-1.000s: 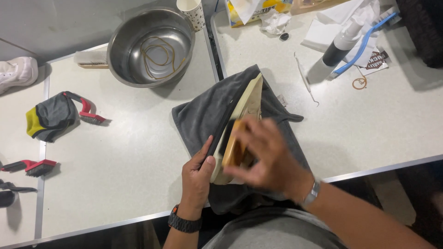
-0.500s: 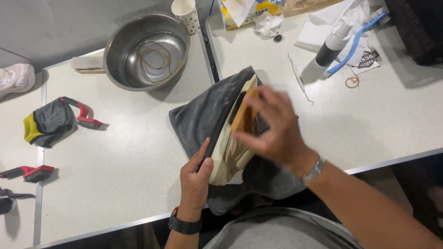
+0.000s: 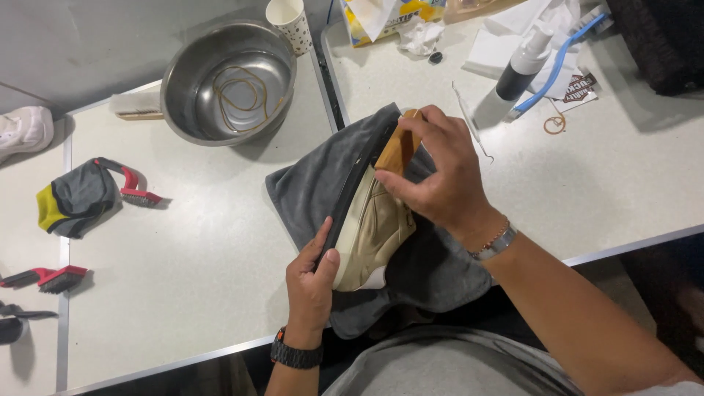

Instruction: The person scrubs a beige sneaker with a wooden-handled brush, focusing on the upper, laces, and sole. The shoe is held over a gray cloth on a white countertop while the person rotates it to clean different areas.

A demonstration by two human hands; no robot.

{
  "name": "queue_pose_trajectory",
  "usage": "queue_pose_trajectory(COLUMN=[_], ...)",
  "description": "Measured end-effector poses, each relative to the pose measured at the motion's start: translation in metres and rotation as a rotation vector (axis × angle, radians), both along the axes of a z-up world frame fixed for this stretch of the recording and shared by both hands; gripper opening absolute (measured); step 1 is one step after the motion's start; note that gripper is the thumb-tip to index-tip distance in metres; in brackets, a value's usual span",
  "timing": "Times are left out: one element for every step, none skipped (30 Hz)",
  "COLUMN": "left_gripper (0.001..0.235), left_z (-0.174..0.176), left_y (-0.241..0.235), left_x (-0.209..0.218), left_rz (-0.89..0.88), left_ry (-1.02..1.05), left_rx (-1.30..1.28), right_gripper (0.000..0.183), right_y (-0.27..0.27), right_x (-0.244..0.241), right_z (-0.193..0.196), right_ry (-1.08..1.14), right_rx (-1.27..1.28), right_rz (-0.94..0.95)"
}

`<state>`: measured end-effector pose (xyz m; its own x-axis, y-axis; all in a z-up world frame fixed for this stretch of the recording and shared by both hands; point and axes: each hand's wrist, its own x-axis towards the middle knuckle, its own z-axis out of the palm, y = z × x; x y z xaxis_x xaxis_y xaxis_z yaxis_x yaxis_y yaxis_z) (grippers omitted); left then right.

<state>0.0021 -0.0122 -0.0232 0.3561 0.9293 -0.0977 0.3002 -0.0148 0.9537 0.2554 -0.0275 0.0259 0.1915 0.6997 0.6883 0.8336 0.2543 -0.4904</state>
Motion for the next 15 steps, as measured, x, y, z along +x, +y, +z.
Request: queue_pose_trajectory(left_gripper=[0.066, 0.064, 0.063, 0.063, 0.058, 0.053, 0.053, 0.052, 0.052, 0.052, 0.056, 0.060, 0.060, 0.060, 0.060], left_z=[-0.003, -0.007, -0.010, -0.011, -0.011, -0.011, -0.013, -0.014, -0.015, -0.012, -0.010, -0.007, -0.007, -0.008, -0.008], left_y=[0.000, -0.001, 0.000, 0.001, 0.002, 0.002, 0.002, 0.001, 0.000, -0.002, -0.002, -0.003, -0.004, -0.005, -0.005], left_x=[-0.002, -0.004, -0.004, -0.003, -0.003, -0.003, -0.003, -0.002, -0.003, -0.003, -0.001, 0.000, 0.000, 0.000, 0.001], left_rz=[0.005, 0.007, 0.009, 0.013, -0.011, -0.036, -0.036, -0.041, -0.045, -0.044, -0.025, -0.006, -0.007, 0.004, 0.015], left_ry=[-0.001, -0.002, -0.004, -0.007, -0.043, -0.079, -0.080, -0.085, -0.086, -0.083, -0.066, -0.049, -0.054, -0.041, -0.029], left_rx=[-0.003, 0.005, 0.016, 0.014, 0.063, 0.113, 0.115, 0.146, 0.175, 0.176, 0.141, 0.106, 0.112, 0.107, 0.100], right_gripper=[0.061, 0.060, 0.060, 0.060, 0.065, 0.072, 0.072, 0.068, 0.065, 0.065, 0.067, 0.069, 0.069, 0.066, 0.063], right_y=[-0.008, -0.016, -0.023, -0.034, -0.046, -0.059, -0.058, -0.058, -0.059, -0.049, -0.038, -0.027, -0.020, -0.012, -0.004], right_x=[-0.014, -0.028, -0.040, -0.053, -0.066, -0.080, -0.078, -0.076, -0.076, -0.065, -0.054, -0.042, -0.031, -0.020, -0.009], right_z=[0.001, 0.003, 0.004, 0.004, 0.004, 0.004, 0.004, 0.005, 0.006, 0.004, 0.002, 0.001, 0.002, 0.003, 0.005], right_ry=[-0.001, -0.013, -0.026, -0.029, -0.010, 0.009, 0.008, -0.009, -0.023, -0.021, -0.075, -0.128, -0.134, -0.096, -0.058], right_rx=[-0.003, -0.028, -0.051, -0.053, -0.086, -0.120, -0.119, -0.096, -0.073, -0.071, -0.061, -0.051, -0.046, -0.033, -0.021], right_rz=[0.005, 0.092, 0.178, 0.183, 0.339, 0.495, 0.494, 0.507, 0.523, 0.524, 0.372, 0.219, 0.218, 0.128, 0.038])
